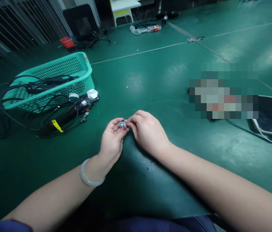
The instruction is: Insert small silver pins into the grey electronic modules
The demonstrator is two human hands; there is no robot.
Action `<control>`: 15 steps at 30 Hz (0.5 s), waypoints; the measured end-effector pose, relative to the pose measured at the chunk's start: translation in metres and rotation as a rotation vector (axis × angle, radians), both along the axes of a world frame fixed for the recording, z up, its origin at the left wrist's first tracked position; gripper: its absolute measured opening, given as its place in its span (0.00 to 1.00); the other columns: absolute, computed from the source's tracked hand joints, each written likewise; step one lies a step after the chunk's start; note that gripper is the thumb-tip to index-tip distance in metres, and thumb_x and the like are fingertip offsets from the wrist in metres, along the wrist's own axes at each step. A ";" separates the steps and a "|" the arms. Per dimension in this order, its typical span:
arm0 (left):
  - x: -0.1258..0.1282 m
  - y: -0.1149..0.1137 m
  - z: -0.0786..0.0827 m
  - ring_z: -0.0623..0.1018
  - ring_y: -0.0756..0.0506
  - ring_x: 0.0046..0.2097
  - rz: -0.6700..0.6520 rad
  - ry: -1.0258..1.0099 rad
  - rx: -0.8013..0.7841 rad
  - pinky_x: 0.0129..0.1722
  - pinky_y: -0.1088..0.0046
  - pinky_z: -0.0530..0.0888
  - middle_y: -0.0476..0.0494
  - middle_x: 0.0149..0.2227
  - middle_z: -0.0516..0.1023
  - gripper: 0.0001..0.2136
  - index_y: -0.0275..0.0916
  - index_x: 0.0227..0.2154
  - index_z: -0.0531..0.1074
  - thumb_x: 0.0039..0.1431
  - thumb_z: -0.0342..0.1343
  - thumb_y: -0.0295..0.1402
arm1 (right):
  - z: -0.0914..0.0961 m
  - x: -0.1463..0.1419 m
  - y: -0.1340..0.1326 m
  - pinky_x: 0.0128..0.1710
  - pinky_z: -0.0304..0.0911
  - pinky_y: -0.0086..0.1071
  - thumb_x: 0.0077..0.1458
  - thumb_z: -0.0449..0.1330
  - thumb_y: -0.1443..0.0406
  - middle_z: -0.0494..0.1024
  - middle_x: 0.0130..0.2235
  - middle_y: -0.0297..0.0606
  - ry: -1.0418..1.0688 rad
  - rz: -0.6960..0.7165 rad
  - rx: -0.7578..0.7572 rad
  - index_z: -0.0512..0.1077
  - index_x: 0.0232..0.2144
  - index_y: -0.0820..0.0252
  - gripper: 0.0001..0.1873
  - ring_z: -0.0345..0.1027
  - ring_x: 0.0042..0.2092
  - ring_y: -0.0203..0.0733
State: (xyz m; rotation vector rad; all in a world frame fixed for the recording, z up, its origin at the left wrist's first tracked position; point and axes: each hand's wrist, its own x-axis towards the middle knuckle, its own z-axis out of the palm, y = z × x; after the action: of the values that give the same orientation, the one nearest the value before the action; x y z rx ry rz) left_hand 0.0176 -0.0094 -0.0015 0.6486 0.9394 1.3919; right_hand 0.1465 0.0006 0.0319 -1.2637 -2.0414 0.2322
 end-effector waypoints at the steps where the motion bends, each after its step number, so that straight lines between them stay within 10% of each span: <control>1: 0.000 0.000 0.000 0.76 0.51 0.41 -0.002 -0.001 0.002 0.50 0.69 0.70 0.48 0.36 0.76 0.14 0.38 0.35 0.70 0.44 0.64 0.24 | 0.000 0.000 0.000 0.34 0.68 0.32 0.56 0.56 0.69 0.77 0.32 0.39 0.006 -0.002 -0.002 0.74 0.28 0.60 0.07 0.72 0.33 0.40; 15: 0.001 0.000 0.000 0.77 0.52 0.40 -0.006 -0.013 0.040 0.48 0.71 0.71 0.48 0.35 0.76 0.14 0.37 0.34 0.70 0.43 0.65 0.23 | 0.002 -0.001 -0.003 0.34 0.67 0.32 0.55 0.57 0.69 0.78 0.32 0.38 0.006 -0.035 -0.022 0.75 0.29 0.60 0.07 0.72 0.33 0.39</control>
State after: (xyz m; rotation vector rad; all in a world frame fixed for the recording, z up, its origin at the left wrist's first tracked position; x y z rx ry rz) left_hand 0.0182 -0.0092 -0.0014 0.6714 0.9010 1.4114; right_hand 0.1451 -0.0023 0.0335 -1.3092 -2.0150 0.2420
